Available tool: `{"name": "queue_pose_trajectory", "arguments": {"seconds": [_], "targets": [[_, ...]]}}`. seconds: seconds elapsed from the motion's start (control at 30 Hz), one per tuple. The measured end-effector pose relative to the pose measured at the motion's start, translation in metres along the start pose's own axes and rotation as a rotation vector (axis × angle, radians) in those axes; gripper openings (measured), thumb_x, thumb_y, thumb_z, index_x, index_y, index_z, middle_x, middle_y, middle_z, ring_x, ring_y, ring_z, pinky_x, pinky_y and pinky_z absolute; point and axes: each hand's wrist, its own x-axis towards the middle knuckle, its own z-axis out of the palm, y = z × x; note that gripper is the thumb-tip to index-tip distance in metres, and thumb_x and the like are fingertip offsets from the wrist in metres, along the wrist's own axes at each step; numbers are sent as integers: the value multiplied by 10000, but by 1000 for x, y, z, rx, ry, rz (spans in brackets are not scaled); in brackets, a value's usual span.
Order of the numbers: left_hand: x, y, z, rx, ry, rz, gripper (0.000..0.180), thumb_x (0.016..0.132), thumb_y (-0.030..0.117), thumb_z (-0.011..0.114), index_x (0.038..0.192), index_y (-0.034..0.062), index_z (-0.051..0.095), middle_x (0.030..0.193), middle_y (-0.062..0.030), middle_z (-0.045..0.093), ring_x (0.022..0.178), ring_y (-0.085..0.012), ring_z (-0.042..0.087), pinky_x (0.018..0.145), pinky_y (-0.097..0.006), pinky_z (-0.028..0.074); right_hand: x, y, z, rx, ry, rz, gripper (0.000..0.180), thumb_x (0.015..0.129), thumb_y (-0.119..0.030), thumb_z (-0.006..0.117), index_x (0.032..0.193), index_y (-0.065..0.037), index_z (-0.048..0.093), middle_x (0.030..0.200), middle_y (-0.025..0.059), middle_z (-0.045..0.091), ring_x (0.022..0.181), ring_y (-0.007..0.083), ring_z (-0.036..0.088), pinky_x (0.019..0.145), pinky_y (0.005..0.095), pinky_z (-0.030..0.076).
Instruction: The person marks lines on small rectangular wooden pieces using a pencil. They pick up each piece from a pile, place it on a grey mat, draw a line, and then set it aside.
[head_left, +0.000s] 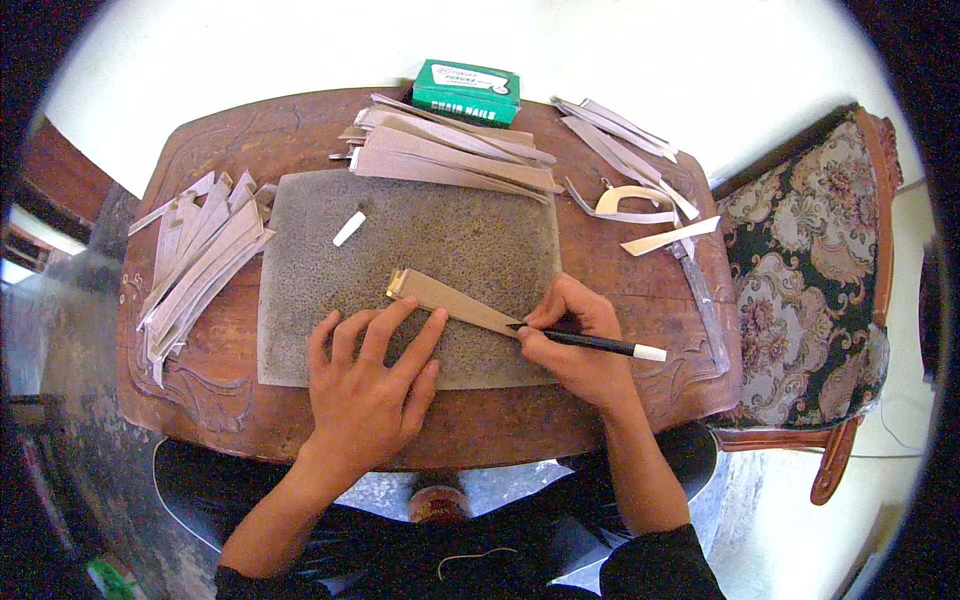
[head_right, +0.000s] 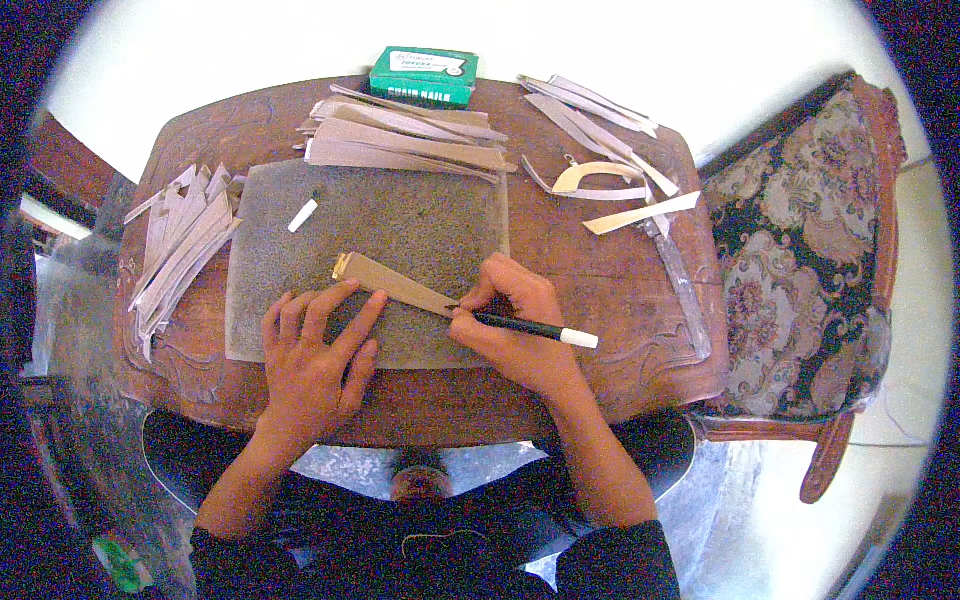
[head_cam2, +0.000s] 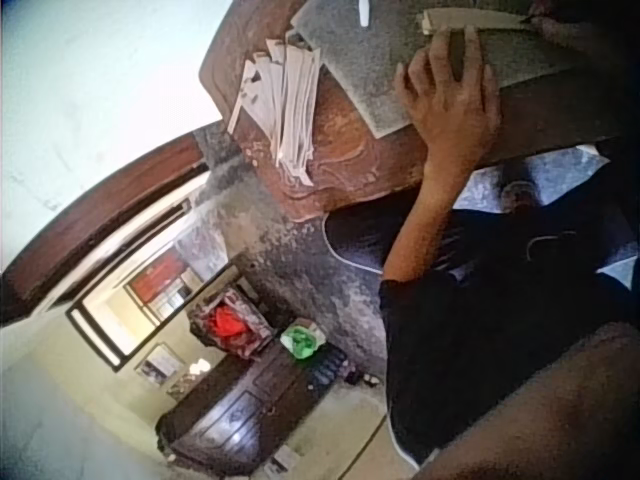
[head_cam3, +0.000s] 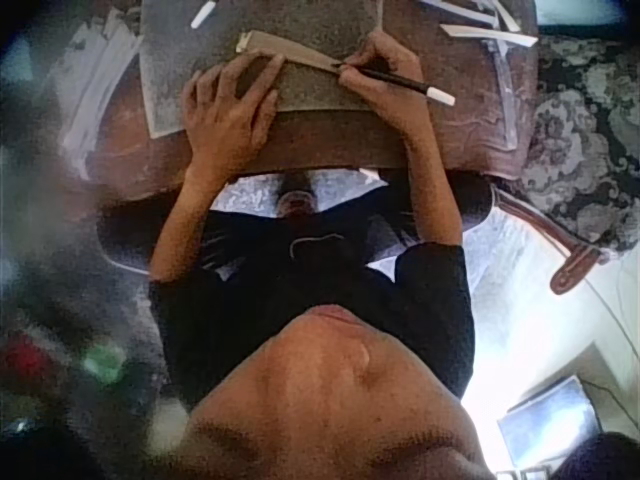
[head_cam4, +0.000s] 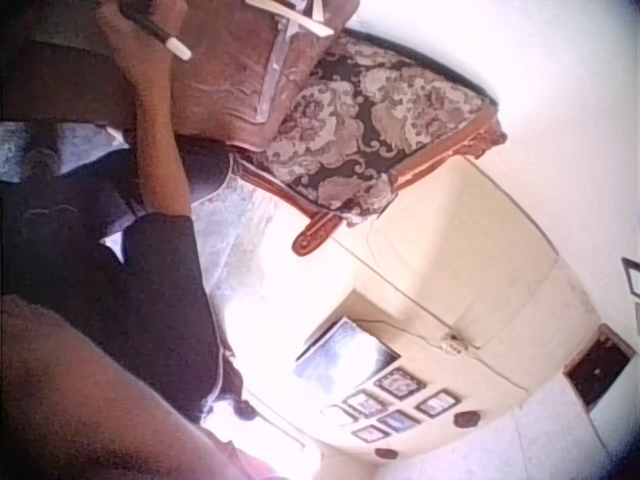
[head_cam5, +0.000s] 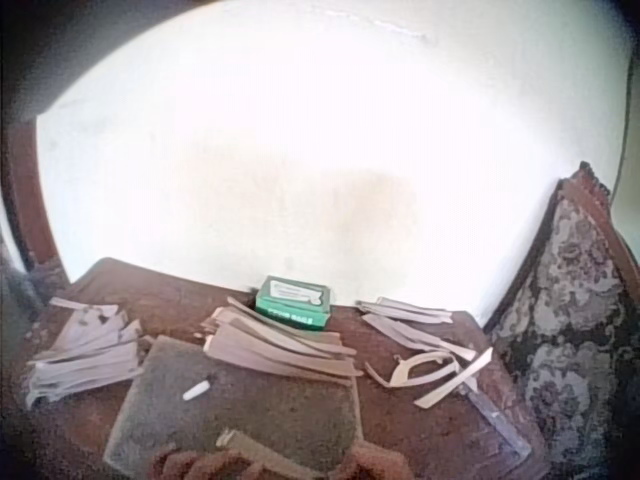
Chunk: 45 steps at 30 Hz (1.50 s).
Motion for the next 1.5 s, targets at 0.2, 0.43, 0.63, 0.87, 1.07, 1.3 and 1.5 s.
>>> {"name": "queue_pose_trajectory", "arguments": {"seconds": [0.2,0.43,0.63,0.87,1.07,1.3,1.5], "targets": [[-1,0,0,-8,-33,-5,462,913,296,616,1372,239,622,1384,-47,532,1195,-301,466,1094,-515,306,1,1,0,-28,-2,-25,236,688,-91,758,720,-26,533,698,73,557,643,185,568,589,317,449],[-1,0,0,-5,-32,-6,459,914,300,613,1369,241,624,1386,-51,532,1192,-303,465,1093,-517,309,2,-5,1,-53,3,-55,237,684,-83,750,705,-24,521,691,80,550,634,204,563,587,324,445],[-1,-1,0,-21,-42,-7,457,917,300,612,1370,243,623,1384,-51,532,1197,-307,462,1095,-519,307,2,-5,1,-50,-1,-42,229,686,-76,746,712,-20,525,697,83,551,646,208,574,597,324,451],[-2,-1,1,-5,-40,-4,460,914,309,615,1369,242,622,1382,-55,532,1201,-303,472,1094,-520,311,0,-2,-1,2,-6,-9,212,700,-77,751,734,-34,546,704,56,580,649,152,569,593,299,449],[0,-2,-2,-24,-34,-18,473,903,320,626,1367,227,620,1380,-70,532,1205,-313,476,1096,-517,308,-3,0,-11,200,48,128,186,730,-81,756,755,-52,574,719,20,611,676,98,567,607,272,453],[4,-3,-8,-48,-44,-54,474,879,317,654,1337,197,637,1354,-78,545,1191,-301,485,1076,-519,318,-4,-8,-24,149,21,71,184,730,-86,763,765,-52,585,739,35,625,696,118,587,626,280,464],[3,4,2,10,-9,-43,479,852,257,659,1327,197,644,1344,-59,554,1177,-294,487,1081,-537,303,-6,-11,-18,57,-86,27,186,765,-48,750,769,-46,565,768,21,619,694,87,562,636,253,449]]}}
